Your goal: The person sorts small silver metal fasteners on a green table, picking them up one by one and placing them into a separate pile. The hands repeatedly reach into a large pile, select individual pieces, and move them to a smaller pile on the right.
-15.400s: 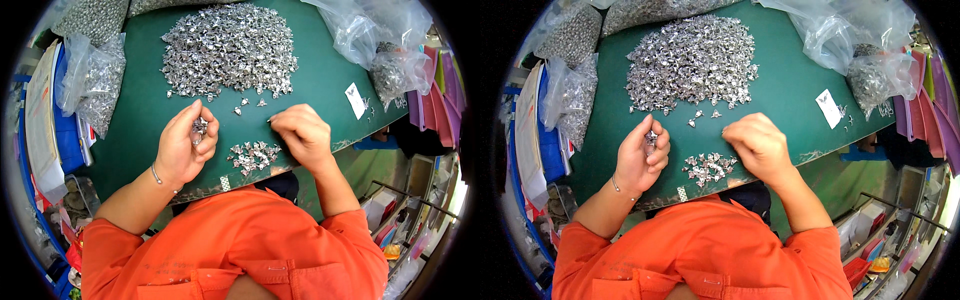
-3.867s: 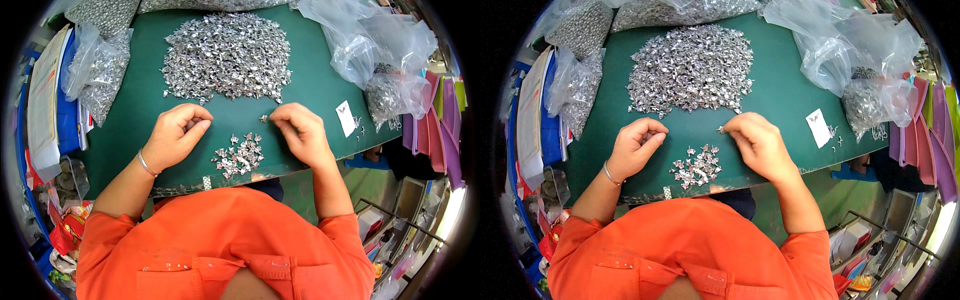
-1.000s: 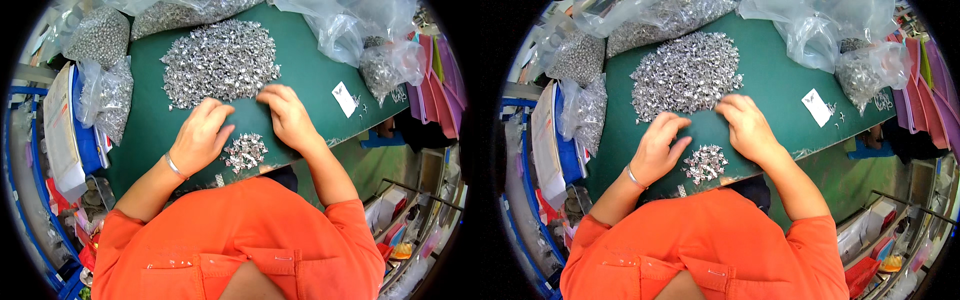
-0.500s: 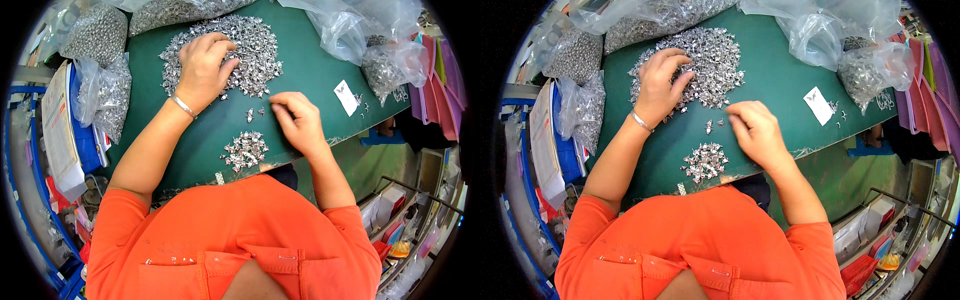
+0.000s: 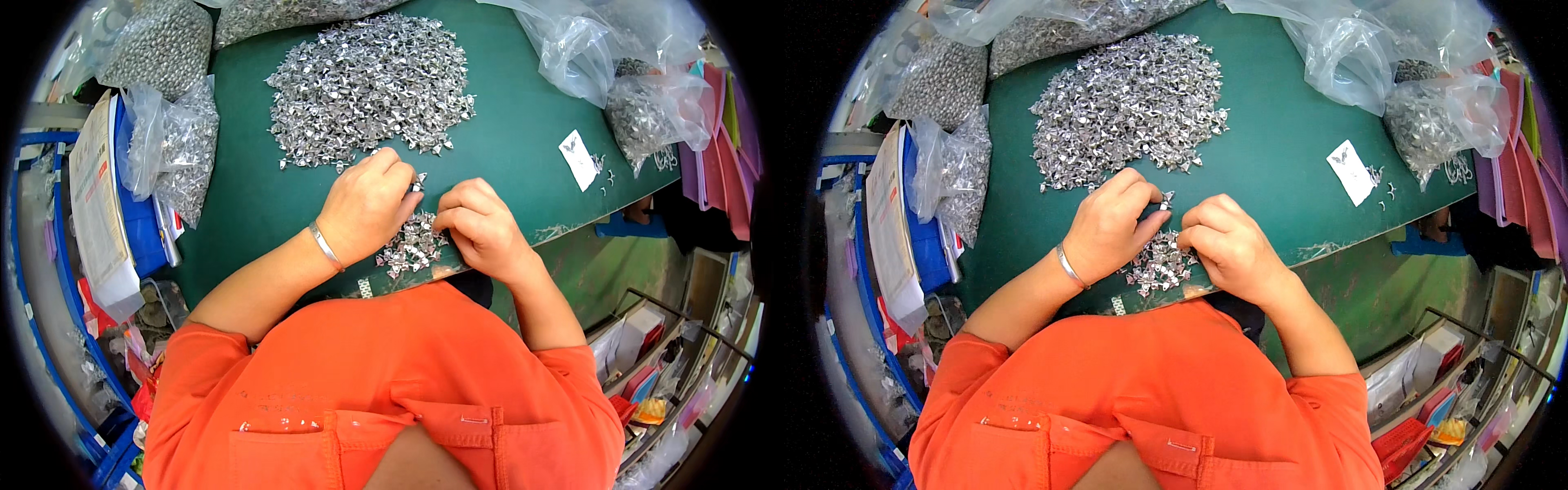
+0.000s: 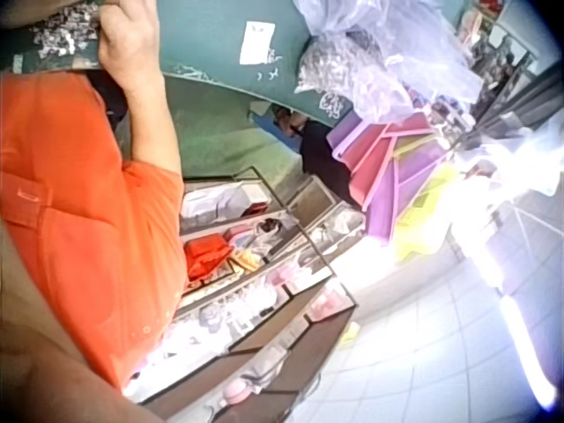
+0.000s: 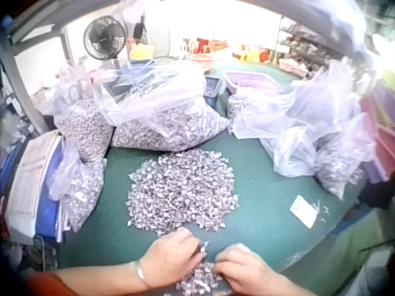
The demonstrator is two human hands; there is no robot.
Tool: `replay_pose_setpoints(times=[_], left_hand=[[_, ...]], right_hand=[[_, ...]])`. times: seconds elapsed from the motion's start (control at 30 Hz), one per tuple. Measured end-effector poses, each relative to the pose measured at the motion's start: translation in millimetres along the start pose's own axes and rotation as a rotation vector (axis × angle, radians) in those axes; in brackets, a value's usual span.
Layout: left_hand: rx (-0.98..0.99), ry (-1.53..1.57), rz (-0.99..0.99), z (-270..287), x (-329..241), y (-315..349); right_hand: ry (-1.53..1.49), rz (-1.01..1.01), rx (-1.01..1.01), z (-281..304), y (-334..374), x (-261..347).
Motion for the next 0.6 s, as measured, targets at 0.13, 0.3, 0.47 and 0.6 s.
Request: replay_pose_setpoints(times=[0.13, 0.3, 0.47, 0.6], left_hand=[[0.014, 0.13, 0.028, 5, 6, 1], [0.077, 0.21, 0.142, 12, 8, 4], [0.041, 0.303, 0.198, 17, 10, 12], [0.019, 0.279, 0.259, 29, 20, 19]], right_hand=[[-0.064, -0.148, -0.075, 2, -9, -1], [0.194, -0.154, -0.12, -18, -31, -8], [0.084, -0.123, -0.047, -5, -24, -7], [0.052, -0.239, -0.126, 14, -11, -6]])
Point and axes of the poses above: each hand's wrist, its own y-axis away from the middle knuckle, its own z-axis out of the back of the hand, x = y × z, the point moved 1 cm from there along -y, towards the middle knuckle, and after that the axes turned 5 degrees about z, right-handed, at the moved point
